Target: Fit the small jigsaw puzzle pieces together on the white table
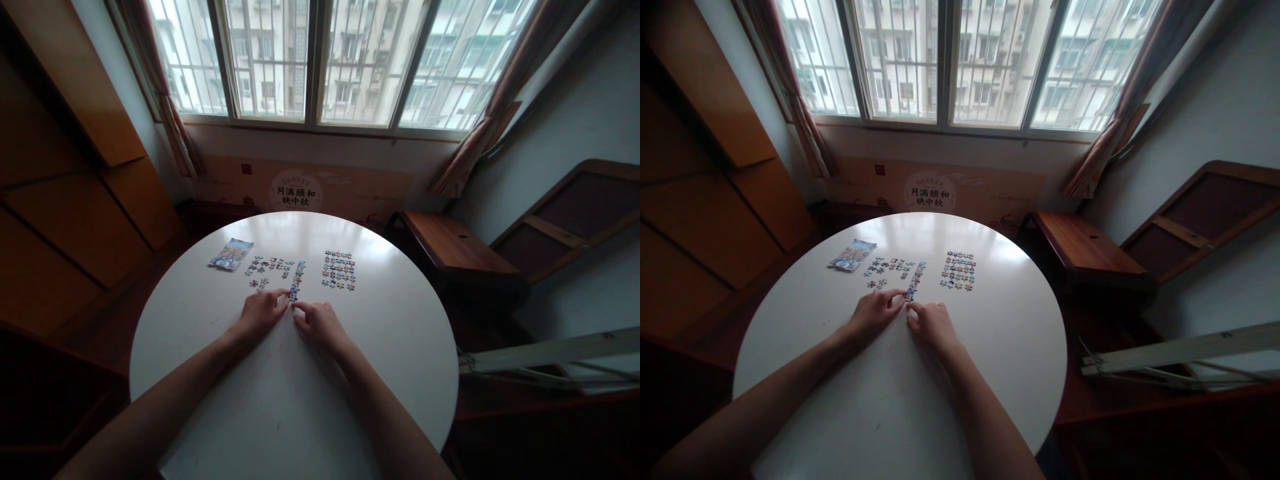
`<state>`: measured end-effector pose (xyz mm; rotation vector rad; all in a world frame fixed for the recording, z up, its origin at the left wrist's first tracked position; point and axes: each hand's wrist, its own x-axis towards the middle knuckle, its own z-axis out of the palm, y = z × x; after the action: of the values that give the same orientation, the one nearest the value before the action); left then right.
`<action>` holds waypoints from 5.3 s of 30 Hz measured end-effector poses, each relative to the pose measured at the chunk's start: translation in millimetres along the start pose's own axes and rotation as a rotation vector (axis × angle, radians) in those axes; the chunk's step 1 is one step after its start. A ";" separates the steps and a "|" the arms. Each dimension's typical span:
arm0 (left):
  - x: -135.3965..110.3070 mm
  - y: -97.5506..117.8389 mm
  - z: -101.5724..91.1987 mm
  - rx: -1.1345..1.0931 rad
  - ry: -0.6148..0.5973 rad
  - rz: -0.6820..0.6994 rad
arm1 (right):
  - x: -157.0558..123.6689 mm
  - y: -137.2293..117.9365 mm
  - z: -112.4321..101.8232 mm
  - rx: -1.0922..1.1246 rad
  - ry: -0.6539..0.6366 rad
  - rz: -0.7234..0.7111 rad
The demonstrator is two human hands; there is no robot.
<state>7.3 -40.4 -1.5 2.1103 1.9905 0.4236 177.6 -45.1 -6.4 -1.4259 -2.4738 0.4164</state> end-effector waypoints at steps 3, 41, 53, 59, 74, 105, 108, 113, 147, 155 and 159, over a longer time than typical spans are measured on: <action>0.0 0.9 -0.7 -0.005 -0.006 0.001 | -0.5 -0.9 -1.8 -0.004 -0.001 0.005; -0.2 1.0 -1.3 -0.019 0.000 -0.004 | 0.3 -0.4 -2.8 0.043 0.020 0.047; 0.4 0.9 0.4 -0.012 0.000 -0.013 | 0.5 -0.6 -2.6 0.041 0.024 0.053; 6.7 -1.4 -6.1 -0.021 0.069 0.023 | 0.6 2.2 1.4 0.074 0.041 0.037; 104.7 -33.6 -34.4 0.193 0.249 -0.146 | 4.0 7.6 7.8 0.100 0.053 0.020; 140.3 -18.5 -24.9 0.409 -0.004 -0.121 | 6.2 7.0 6.1 0.103 0.008 0.029; 141.5 -18.9 -23.1 0.431 0.001 -0.091 | 5.8 7.3 6.3 0.115 0.017 0.017; 143.3 -19.4 -18.0 0.474 0.025 -0.032 | 6.2 7.6 6.5 0.109 0.016 0.018; 12.1 -9.7 -3.3 -0.079 0.232 0.335 | 4.3 5.0 0.2 0.082 0.000 0.020; 6.3 -27.0 20.8 -0.439 0.245 0.385 | 4.2 6.4 2.8 0.072 0.000 0.031; 6.7 -30.3 17.8 -0.501 0.219 0.464 | 3.5 5.4 1.7 0.063 0.001 0.027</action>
<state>-14.6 -31.0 -28.1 2.2254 1.2678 1.1386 179.6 -39.7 -9.7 -1.4359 -2.4211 0.4948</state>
